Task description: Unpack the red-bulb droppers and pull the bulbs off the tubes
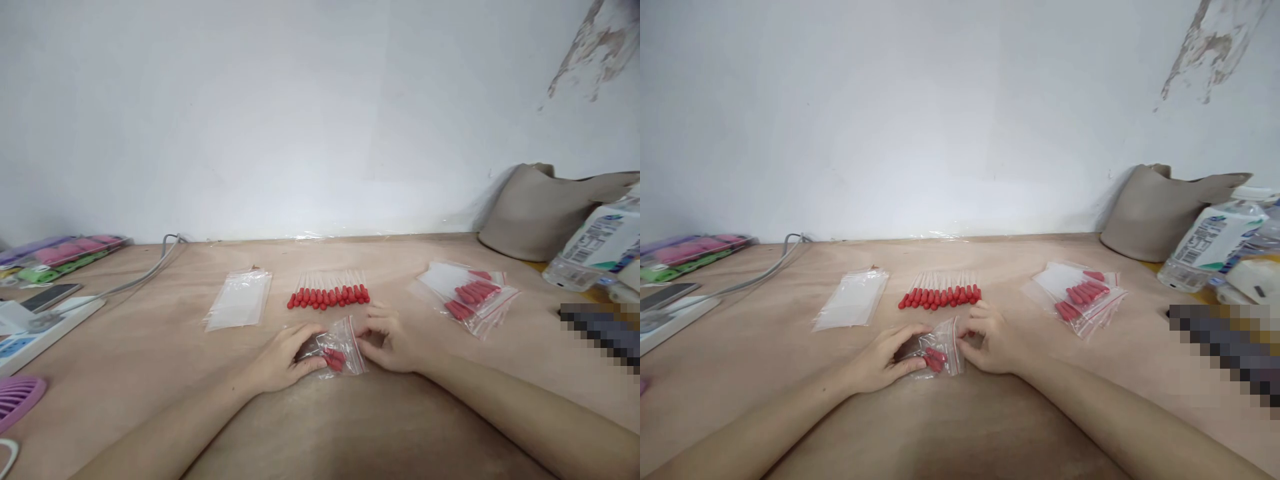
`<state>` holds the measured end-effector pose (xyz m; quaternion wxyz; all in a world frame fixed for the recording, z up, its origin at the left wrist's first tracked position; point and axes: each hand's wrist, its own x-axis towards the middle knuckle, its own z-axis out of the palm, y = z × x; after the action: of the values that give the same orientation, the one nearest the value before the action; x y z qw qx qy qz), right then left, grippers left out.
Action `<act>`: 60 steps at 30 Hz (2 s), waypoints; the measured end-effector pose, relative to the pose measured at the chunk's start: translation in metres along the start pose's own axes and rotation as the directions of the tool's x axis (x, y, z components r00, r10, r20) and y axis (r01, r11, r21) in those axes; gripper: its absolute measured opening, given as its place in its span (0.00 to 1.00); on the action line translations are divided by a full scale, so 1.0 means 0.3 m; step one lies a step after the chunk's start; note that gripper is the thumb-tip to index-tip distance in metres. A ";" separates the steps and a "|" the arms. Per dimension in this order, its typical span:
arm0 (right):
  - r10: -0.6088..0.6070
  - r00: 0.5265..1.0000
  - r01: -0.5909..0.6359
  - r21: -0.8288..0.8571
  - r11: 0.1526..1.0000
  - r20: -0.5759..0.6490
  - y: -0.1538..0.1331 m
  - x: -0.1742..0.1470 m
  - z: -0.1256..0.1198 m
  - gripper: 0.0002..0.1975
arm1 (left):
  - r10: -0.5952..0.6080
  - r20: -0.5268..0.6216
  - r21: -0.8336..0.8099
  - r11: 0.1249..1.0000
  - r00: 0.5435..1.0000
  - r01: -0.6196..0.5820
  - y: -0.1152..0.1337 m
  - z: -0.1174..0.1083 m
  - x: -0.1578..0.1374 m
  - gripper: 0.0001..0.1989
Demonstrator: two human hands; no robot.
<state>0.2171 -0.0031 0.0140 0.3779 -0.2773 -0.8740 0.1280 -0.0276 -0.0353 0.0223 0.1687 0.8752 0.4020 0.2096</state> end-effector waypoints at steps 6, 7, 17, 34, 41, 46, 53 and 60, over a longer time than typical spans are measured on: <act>-0.038 0.983 0.010 0.150 0.989 0.182 -0.061 0.011 -0.001 0.08 | -0.003 -0.028 0.015 1.000 1.000 0.003 -0.002 0.008 0.003 0.20; -0.026 0.978 -0.010 0.170 0.985 0.208 -0.066 0.015 0.005 0.09 | -0.002 -0.042 0.019 1.000 0.999 0.003 -0.001 0.011 0.004 0.19; 0.166 0.971 -0.190 0.135 0.972 0.174 -0.095 0.019 0.058 0.04 | -0.021 -0.033 0.023 1.000 0.999 0.022 0.012 0.007 0.011 0.18; 0.212 0.954 -0.225 0.038 0.974 0.213 -0.063 0.005 0.040 0.09 | -0.014 0.027 0.015 1.000 1.000 0.013 0.005 0.002 0.001 0.24; 0.352 0.904 -0.374 0.049 0.926 0.243 -0.074 0.006 0.016 0.03 | 0.003 0.031 0.020 1.000 1.000 -0.004 0.007 -0.001 0.001 0.25; 0.412 0.860 -0.484 0.223 0.846 0.300 -0.044 -0.001 -0.030 0.08 | 0.068 0.086 0.058 0.996 0.994 -0.073 0.007 -0.011 0.000 0.28; 0.490 0.777 -0.630 0.502 0.593 0.396 0.052 0.024 -0.157 0.15 | 0.120 0.162 0.280 0.946 0.980 -0.162 0.024 -0.047 -0.014 0.25; 0.546 0.834 -0.477 0.388 0.788 -0.082 0.139 0.041 -0.335 0.17 | 0.174 0.024 0.267 0.948 0.985 -0.174 0.059 -0.049 -0.007 0.13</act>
<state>0.2999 0.0392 0.0716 0.4536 -0.4432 -0.6880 0.3527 -0.0249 -0.0461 0.0426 0.0295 0.9220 0.3481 0.1671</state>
